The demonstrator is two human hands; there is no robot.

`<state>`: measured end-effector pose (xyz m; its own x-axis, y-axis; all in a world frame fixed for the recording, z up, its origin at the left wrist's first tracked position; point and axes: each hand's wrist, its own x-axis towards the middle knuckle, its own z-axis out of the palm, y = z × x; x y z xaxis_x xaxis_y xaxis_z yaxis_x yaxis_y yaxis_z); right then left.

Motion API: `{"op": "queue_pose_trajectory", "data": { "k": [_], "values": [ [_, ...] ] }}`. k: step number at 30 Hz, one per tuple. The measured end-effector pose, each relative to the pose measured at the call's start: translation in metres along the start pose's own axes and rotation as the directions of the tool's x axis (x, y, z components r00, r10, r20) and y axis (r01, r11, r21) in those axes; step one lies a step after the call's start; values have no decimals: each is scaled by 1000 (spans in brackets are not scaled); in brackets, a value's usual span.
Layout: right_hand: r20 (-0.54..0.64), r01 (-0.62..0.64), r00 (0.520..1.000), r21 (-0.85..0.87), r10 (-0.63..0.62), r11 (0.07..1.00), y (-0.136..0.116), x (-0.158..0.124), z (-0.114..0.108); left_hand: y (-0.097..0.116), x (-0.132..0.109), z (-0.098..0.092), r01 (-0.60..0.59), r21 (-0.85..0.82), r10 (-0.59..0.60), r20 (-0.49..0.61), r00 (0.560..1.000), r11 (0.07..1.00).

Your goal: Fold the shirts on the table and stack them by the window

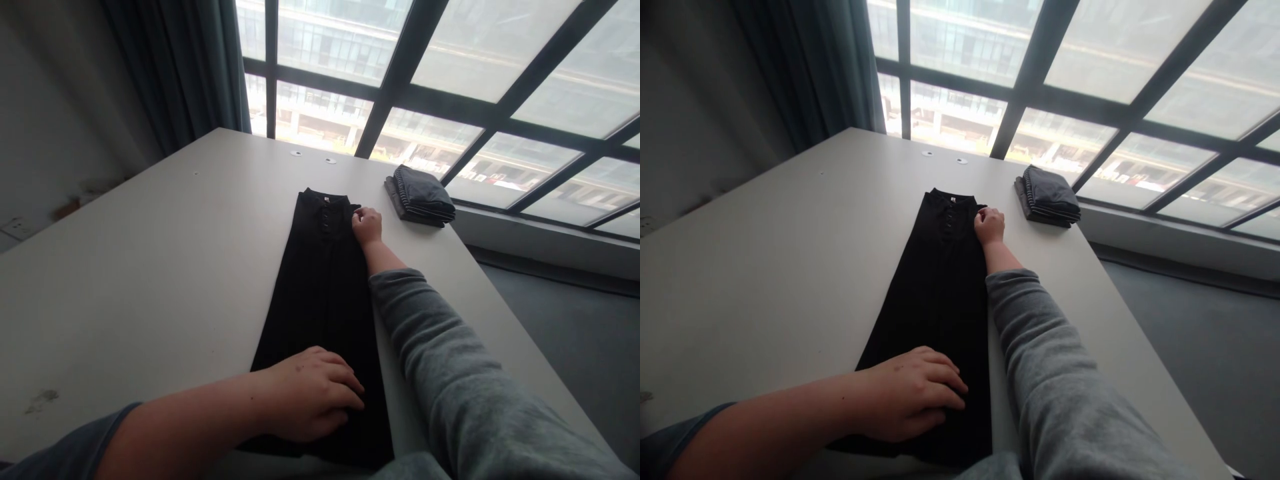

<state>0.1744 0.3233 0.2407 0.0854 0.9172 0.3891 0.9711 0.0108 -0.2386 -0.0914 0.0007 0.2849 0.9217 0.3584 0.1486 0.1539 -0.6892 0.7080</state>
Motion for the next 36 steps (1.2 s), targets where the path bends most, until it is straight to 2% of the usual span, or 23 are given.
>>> {"op": "queue_pose_trajectory", "data": {
  "k": [3,5,7,10,13,17,23,28,32,36],
  "values": [
    [79,57,995,-12,-56,998,-3,-4,-7,-2,2,-1,184,149,-160,-159,974,972],
    [134,76,988,-37,-70,996,-9,1,-10,-6,3,-1,352,207,-292,-272,917,913],
    [212,54,977,-87,-35,995,-15,14,-12,-10,4,-1,469,227,-383,-336,860,854],
    [379,40,925,-189,36,981,-25,38,-12,-13,5,-1,528,235,-432,-358,828,816],
    [449,54,891,-248,66,967,-32,52,-9,-13,6,0,516,212,-428,-351,833,830],
    [431,65,901,-246,50,967,-36,48,-8,-14,8,3,481,142,-416,-330,847,865],
    [267,80,963,-170,-33,982,-43,38,-17,-13,7,2,468,64,-404,-414,816,881],
    [289,92,956,-149,-45,985,-49,27,-8,-8,5,-3,521,60,-446,-438,780,852],
    [215,95,975,-152,-61,984,-48,13,5,-9,5,-5,548,78,-471,-420,776,833],
    [190,114,978,-118,-91,986,-49,7,-1,-8,6,-5,578,103,-504,-384,774,809]
  ]
}}
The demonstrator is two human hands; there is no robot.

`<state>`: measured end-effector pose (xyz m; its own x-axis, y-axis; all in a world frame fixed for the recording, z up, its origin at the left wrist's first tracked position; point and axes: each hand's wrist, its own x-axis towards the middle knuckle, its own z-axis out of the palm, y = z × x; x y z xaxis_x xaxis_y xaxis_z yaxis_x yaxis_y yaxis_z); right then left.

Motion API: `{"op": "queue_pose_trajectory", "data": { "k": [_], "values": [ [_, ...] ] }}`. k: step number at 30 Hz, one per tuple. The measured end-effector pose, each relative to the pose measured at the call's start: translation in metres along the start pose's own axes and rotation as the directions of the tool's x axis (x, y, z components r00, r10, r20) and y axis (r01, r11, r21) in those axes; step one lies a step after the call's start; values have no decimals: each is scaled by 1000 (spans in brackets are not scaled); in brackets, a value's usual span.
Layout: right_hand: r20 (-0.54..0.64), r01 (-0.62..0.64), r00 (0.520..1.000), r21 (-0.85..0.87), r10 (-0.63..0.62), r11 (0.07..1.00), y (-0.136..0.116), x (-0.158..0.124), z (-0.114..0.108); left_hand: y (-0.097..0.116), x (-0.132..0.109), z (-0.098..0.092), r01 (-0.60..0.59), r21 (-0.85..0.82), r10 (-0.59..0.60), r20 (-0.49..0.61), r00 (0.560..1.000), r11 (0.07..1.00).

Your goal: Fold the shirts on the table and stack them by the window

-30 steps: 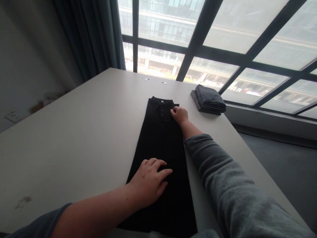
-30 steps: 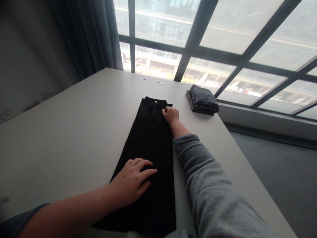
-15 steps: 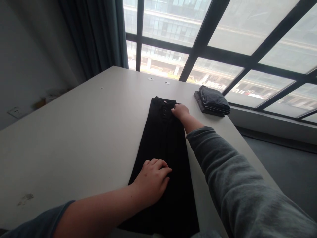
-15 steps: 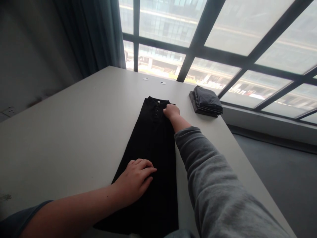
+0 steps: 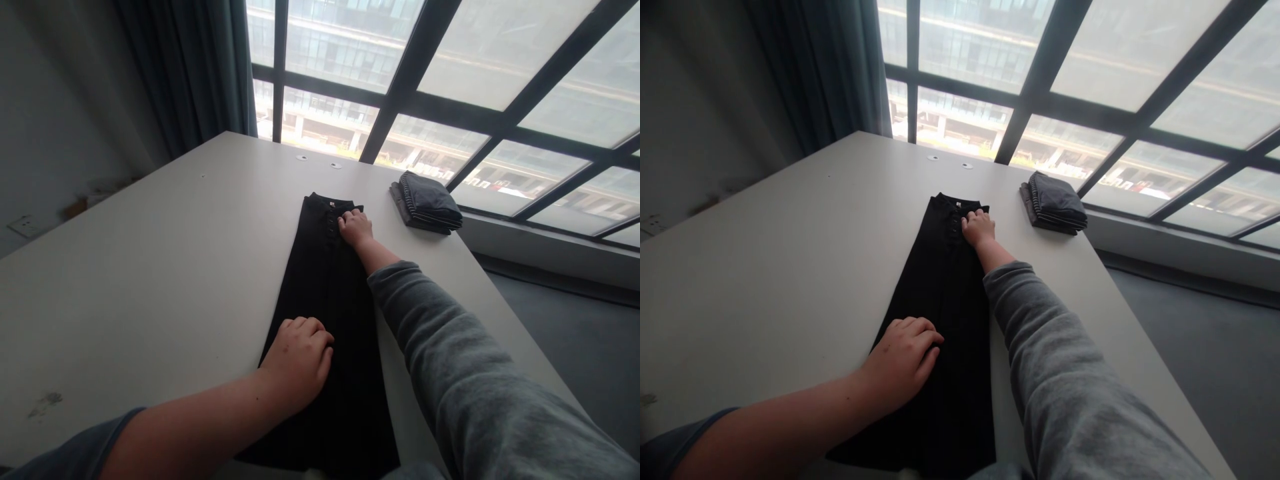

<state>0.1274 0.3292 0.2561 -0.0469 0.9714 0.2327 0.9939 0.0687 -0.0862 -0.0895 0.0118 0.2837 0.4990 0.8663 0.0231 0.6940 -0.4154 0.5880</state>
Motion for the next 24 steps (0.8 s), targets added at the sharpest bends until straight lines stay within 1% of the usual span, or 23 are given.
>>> {"op": "queue_pose_trajectory", "data": {
  "k": [2,4,6,7,8,9,10,12,13,16,18,21,24],
  "values": [
    [-36,43,998,31,-42,999,-1,-9,-9,1,-1,-1,6,19,-7,26,1000,1000],
    [-82,127,989,63,-121,990,0,-28,-18,2,-2,-3,9,34,-11,43,999,999],
    [-102,232,969,85,-223,969,2,-58,-25,2,-3,-4,10,49,-12,56,998,999],
    [-92,280,958,94,-272,955,4,-77,-28,2,-4,-5,9,57,-13,67,998,998],
    [-63,313,949,100,-308,944,6,-97,-31,2,-4,-5,8,65,-13,80,997,998],
    [-4,342,939,106,-344,934,7,-118,-34,2,-4,-5,5,74,-12,92,996,997],
    [81,377,918,116,-387,919,8,-139,-37,1,-4,-5,0,80,-8,106,994,997],
    [244,437,854,141,-459,888,8,-179,-45,1,-4,-5,-26,86,14,134,991,996],
    [292,452,829,153,-477,879,6,-197,-50,1,-4,-5,-50,85,37,149,988,995],
    [349,481,777,206,-524,852,-2,-243,-69,-1,-3,-6,-147,72,131,185,974,987],
    [372,493,745,252,-553,833,-9,-268,-81,-5,-2,-9,-182,76,167,176,970,980],
    [404,492,704,316,-585,811,-20,-302,-96,-14,1,-16,-174,119,161,111,981,978],
    [417,484,682,360,-601,798,-27,-326,-106,-27,9,-25,-122,140,120,22,993,983]
  ]
}}
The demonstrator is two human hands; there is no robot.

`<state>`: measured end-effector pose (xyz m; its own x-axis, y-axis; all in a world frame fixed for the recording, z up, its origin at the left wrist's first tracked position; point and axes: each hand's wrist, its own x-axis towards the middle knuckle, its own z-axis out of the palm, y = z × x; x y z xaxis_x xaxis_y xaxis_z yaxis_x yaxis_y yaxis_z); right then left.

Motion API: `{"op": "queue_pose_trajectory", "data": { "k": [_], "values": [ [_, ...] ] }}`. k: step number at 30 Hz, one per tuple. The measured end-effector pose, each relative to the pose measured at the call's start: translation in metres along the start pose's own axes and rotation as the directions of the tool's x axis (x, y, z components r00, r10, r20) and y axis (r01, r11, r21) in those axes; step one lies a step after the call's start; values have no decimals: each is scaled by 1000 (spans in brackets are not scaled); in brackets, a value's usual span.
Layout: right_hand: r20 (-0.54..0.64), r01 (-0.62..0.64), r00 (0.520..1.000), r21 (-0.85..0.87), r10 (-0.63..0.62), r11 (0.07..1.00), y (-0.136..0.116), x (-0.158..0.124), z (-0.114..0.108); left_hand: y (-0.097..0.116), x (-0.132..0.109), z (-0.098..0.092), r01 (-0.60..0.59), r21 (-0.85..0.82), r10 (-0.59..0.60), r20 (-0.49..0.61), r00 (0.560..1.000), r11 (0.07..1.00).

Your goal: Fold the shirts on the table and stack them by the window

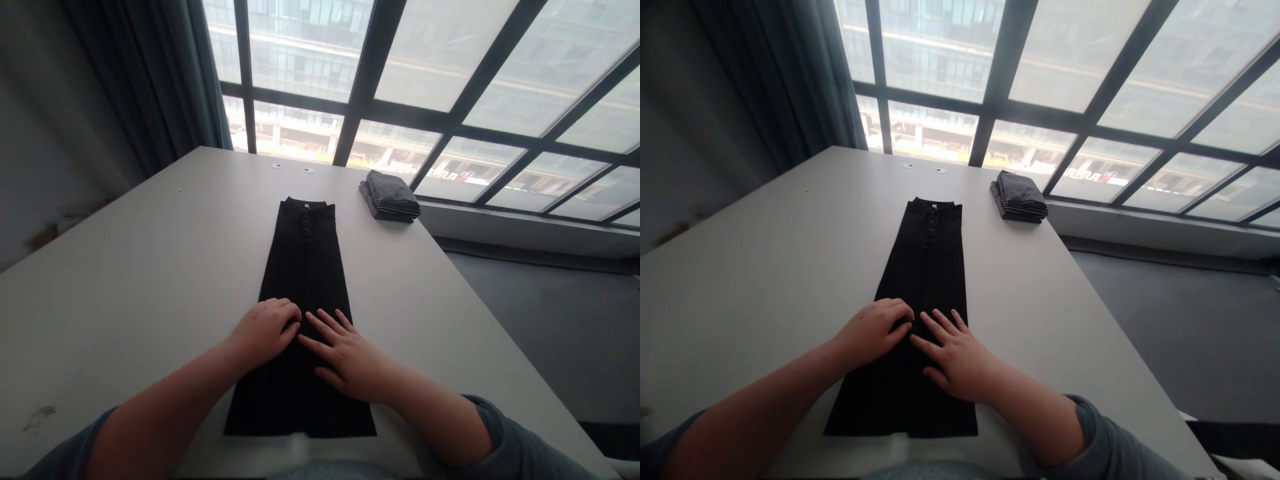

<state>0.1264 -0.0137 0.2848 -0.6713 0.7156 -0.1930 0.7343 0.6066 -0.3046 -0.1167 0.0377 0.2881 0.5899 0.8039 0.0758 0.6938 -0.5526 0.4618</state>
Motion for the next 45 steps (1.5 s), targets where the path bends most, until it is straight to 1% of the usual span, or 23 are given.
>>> {"op": "queue_pose_trajectory", "data": {
  "k": [2,4,7,9,11,12,15,18,21,24,30,32,33,35,36,37,38,41,43,45],
  "values": [
    [-1,11,1000,22,-11,1000,-7,-6,2,-11,10,-5,54,2,-54,-56,997,999],
    [-9,26,1000,42,-26,999,-9,-8,1,-22,29,-10,82,39,-77,-107,991,996],
    [-7,59,998,69,-58,996,-5,-7,-2,-36,74,-17,84,185,-54,-160,986,979],
    [-1,83,997,90,-83,992,-1,-7,-4,-46,109,-21,122,281,-70,-188,980,952],
    [-2,108,994,110,-108,988,2,-8,-5,-56,142,-25,140,334,-80,-187,979,932],
    [-5,118,993,118,-118,986,3,-9,-6,-62,157,-26,130,349,-73,-172,982,928],
    [-16,140,990,138,-139,980,4,-14,-10,-77,189,-30,55,383,-28,-76,997,922],
    [-24,171,985,153,-169,973,4,-18,-14,-89,204,-33,-21,412,10,29,1000,911],
    [-29,213,977,155,-212,965,3,-21,-17,-93,210,-35,-55,437,30,63,998,898],
    [-32,238,971,153,-236,959,3,-23,-18,-91,213,-35,-41,449,27,37,999,893],
    [-56,246,969,122,-241,962,4,-22,-15,-75,217,-27,73,421,-38,-90,995,904],
    [-69,250,967,108,-243,962,4,-23,-14,-66,210,-23,111,405,-54,-149,987,908],
    [-74,254,966,100,-247,962,4,-23,-14,-63,203,-19,113,392,-47,-175,983,913],
    [-80,277,959,86,-271,957,4,-24,-13,-57,179,-10,75,364,-2,-196,981,928],
    [-81,299,953,78,-292,951,4,-24,-13,-56,161,-3,38,349,29,-185,982,936],
    [-81,324,945,72,-318,943,4,-25,-13,-55,141,4,14,341,45,-166,985,940],
    [-79,349,936,67,-344,935,3,-25,-13,-55,117,11,19,332,35,-154,987,943],
    [-78,396,917,50,-391,917,0,-26,-12,-55,35,29,41,304,-1,-130,991,952],
    [-96,409,910,42,-404,911,-1,-25,-11,-52,-19,32,55,298,-11,-148,989,953],
    [-120,416,905,40,-409,908,-3,-23,-10,-44,-68,29,92,284,-44,-173,984,954]
  ]
}}
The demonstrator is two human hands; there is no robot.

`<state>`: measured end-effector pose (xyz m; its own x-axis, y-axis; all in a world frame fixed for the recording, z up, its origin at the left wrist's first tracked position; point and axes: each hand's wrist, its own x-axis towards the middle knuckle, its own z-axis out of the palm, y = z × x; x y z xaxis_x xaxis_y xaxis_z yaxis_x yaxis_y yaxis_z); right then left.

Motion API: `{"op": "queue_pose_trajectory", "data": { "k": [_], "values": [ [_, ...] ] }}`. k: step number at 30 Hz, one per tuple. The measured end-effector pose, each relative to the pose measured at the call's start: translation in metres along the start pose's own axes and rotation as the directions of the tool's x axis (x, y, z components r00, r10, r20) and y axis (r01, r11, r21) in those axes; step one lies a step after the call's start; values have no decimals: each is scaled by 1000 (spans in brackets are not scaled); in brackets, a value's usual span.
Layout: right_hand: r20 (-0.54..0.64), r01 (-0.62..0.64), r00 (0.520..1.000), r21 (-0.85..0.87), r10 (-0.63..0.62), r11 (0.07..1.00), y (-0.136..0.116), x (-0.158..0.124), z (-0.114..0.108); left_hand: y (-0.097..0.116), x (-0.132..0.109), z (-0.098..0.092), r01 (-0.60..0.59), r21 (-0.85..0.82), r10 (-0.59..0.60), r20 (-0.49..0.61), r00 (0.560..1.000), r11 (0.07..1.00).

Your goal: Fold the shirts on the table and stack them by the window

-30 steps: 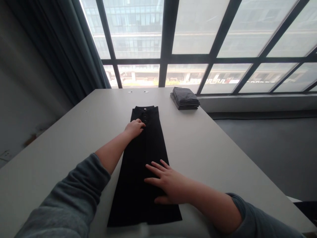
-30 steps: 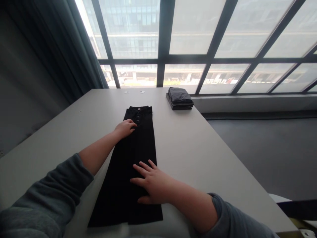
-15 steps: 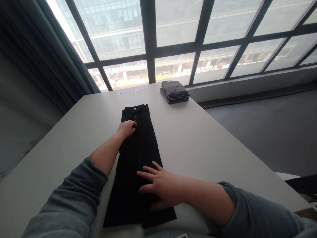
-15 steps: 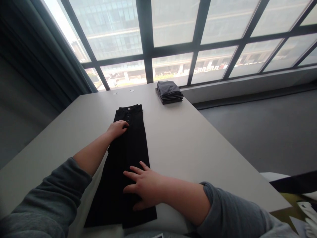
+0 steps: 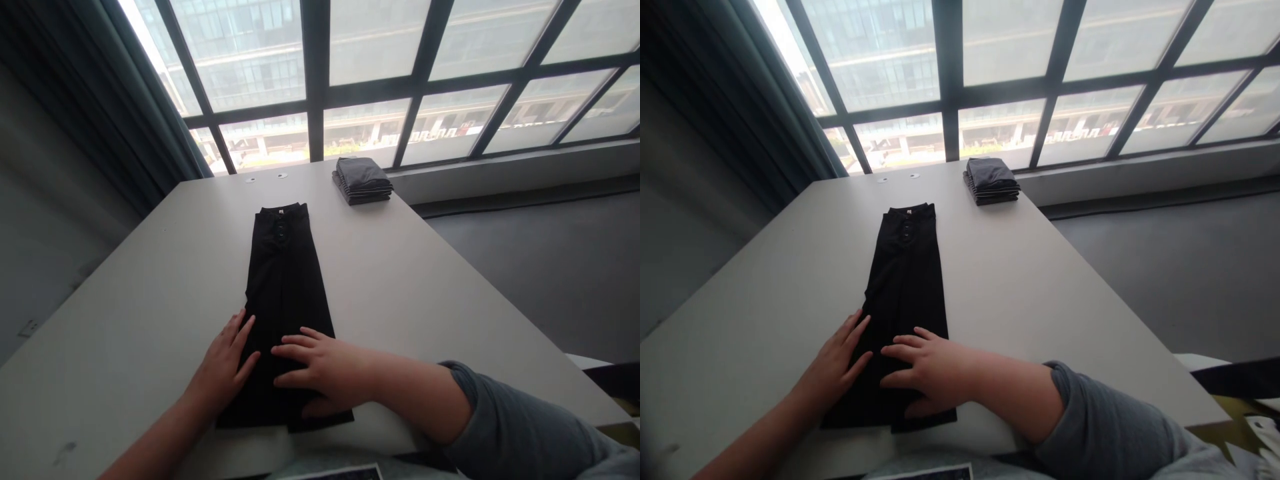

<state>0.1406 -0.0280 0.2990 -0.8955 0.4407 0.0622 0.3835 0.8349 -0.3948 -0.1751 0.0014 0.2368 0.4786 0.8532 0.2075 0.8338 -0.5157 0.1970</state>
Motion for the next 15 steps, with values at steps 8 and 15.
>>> {"op": "queue_pose_trajectory", "data": {
  "k": [8,15],
  "values": [
    [5,-40,999,0,40,999,6,9,10,21,-90,-41,137,-187,-125,77,989,973],
    [-7,-69,998,-15,69,997,2,14,11,41,-85,-56,219,-335,-192,112,975,916]
  ]
}}
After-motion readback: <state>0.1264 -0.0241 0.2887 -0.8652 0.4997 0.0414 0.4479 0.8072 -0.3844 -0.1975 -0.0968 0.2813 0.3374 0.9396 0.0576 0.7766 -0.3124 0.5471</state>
